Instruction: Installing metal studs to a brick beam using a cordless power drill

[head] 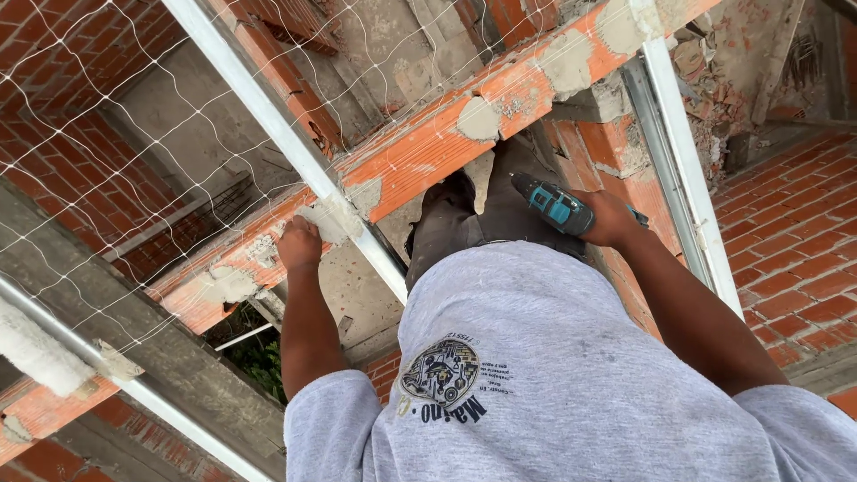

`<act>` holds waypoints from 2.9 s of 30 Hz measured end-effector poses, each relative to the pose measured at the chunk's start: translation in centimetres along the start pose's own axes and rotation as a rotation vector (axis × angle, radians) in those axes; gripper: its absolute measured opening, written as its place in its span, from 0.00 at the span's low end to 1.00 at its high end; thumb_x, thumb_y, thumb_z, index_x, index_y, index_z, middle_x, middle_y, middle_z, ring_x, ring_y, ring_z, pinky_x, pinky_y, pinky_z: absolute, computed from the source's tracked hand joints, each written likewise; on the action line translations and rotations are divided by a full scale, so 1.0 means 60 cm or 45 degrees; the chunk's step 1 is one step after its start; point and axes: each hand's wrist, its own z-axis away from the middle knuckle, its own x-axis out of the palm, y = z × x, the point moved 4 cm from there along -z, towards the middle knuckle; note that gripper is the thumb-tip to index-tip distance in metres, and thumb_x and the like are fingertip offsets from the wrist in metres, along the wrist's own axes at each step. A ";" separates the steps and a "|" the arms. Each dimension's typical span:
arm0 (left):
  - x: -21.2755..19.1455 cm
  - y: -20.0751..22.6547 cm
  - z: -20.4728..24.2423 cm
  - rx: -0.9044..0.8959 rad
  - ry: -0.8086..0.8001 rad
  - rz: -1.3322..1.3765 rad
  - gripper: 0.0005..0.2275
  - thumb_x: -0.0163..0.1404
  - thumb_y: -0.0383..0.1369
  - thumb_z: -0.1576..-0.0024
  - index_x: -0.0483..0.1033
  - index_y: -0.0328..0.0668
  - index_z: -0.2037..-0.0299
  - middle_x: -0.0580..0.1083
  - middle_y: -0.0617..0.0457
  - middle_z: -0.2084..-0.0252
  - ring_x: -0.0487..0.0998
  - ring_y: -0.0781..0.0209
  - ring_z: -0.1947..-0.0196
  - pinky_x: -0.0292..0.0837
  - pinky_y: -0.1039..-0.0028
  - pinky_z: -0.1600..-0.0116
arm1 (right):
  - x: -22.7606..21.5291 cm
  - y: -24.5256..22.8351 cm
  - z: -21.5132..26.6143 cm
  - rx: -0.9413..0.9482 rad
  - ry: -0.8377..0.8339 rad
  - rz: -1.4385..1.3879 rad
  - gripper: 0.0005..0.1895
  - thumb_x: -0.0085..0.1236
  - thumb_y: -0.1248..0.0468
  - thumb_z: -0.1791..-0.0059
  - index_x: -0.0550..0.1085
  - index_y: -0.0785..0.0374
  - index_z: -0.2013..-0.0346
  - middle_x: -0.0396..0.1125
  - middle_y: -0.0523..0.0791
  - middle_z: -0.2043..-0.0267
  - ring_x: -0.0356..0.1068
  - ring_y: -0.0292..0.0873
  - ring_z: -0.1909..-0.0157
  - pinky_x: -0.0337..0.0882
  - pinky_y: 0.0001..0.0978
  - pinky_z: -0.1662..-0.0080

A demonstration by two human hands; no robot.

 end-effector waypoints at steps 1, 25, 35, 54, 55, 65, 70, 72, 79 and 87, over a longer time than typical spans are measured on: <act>-0.003 -0.002 0.006 0.001 0.001 0.010 0.09 0.48 0.40 0.42 0.67 0.47 0.69 0.70 0.50 0.73 0.80 0.42 0.75 0.79 0.55 0.68 | -0.001 -0.002 -0.003 0.005 0.004 0.008 0.18 0.62 0.56 0.58 0.76 0.55 0.55 0.74 0.57 0.72 0.73 0.72 0.64 0.74 0.65 0.58; -0.019 0.008 -0.003 -0.323 -0.241 0.057 0.14 0.39 0.46 0.37 0.68 0.47 0.64 0.75 0.45 0.65 0.82 0.40 0.62 0.78 0.49 0.54 | -0.042 -0.002 -0.003 -0.053 0.033 -0.017 0.24 0.62 0.56 0.57 0.77 0.53 0.46 0.77 0.55 0.63 0.74 0.72 0.56 0.72 0.74 0.51; -0.174 0.066 0.013 -0.613 -0.689 0.407 0.23 0.31 0.54 0.34 0.62 0.61 0.33 0.77 0.39 0.46 0.79 0.35 0.45 0.75 0.47 0.42 | -0.082 0.086 -0.088 0.163 0.001 0.114 0.28 0.69 0.57 0.67 0.78 0.48 0.51 0.80 0.53 0.61 0.77 0.65 0.52 0.75 0.62 0.46; -0.155 -0.023 -0.291 -0.546 -0.372 0.721 0.17 0.35 0.44 0.32 0.70 0.38 0.54 0.75 0.33 0.63 0.73 0.30 0.65 0.59 0.46 0.63 | -0.262 0.046 -0.250 0.084 -0.004 -0.005 0.28 0.59 0.45 0.55 0.77 0.45 0.41 0.80 0.46 0.53 0.80 0.53 0.54 0.71 0.52 0.58; -0.156 -0.030 -0.318 -0.600 -0.380 0.706 0.17 0.35 0.44 0.32 0.70 0.38 0.54 0.75 0.33 0.63 0.73 0.30 0.65 0.59 0.46 0.63 | -0.240 0.067 -0.230 0.065 -0.054 0.004 0.28 0.59 0.45 0.55 0.77 0.45 0.41 0.80 0.46 0.53 0.80 0.53 0.54 0.71 0.52 0.58; -0.173 -0.135 -0.676 -1.058 -0.141 0.610 0.11 0.37 0.35 0.38 0.76 0.61 0.58 0.78 0.48 0.57 0.78 0.41 0.56 0.71 0.51 0.54 | -0.135 0.198 -0.115 0.741 0.218 -0.259 0.18 0.78 0.70 0.62 0.85 0.77 0.60 0.78 0.62 0.66 0.75 0.58 0.64 0.68 0.56 0.63; -0.175 -0.158 -0.780 -1.185 -0.049 0.702 0.13 0.26 0.43 0.34 0.65 0.54 0.60 0.80 0.45 0.61 0.81 0.38 0.58 0.71 0.49 0.54 | -0.113 0.209 -0.099 1.167 0.004 0.080 0.29 0.82 0.62 0.60 0.84 0.75 0.48 0.83 0.62 0.56 0.82 0.65 0.61 0.70 0.54 0.62; -0.166 -0.177 -0.834 -1.161 0.092 0.660 0.23 0.34 0.52 0.37 0.65 0.50 0.38 0.78 0.43 0.46 0.80 0.38 0.51 0.70 0.43 0.50 | -0.112 0.186 -0.104 1.033 0.163 -0.441 0.17 0.74 0.85 0.60 0.85 0.86 0.57 0.80 0.70 0.59 0.77 0.76 0.59 0.70 0.66 0.54; -0.169 -0.232 -1.003 -1.061 0.206 0.520 0.24 0.42 0.56 0.38 0.69 0.49 0.43 0.75 0.45 0.48 0.78 0.41 0.51 0.74 0.44 0.54 | -0.170 0.216 -0.226 0.979 -0.079 -0.104 0.37 0.81 0.71 0.62 0.79 0.60 0.37 0.82 0.59 0.48 0.76 0.66 0.43 0.68 0.58 0.37; -0.135 -0.274 -1.163 -0.663 0.532 -0.047 0.20 0.45 0.54 0.36 0.71 0.43 0.55 0.68 0.49 0.60 0.76 0.50 0.84 0.67 0.62 0.83 | -0.202 0.099 -0.370 0.847 -0.243 -0.060 0.40 0.79 0.67 0.62 0.78 0.53 0.35 0.84 0.52 0.47 0.78 0.52 0.41 0.65 0.44 0.36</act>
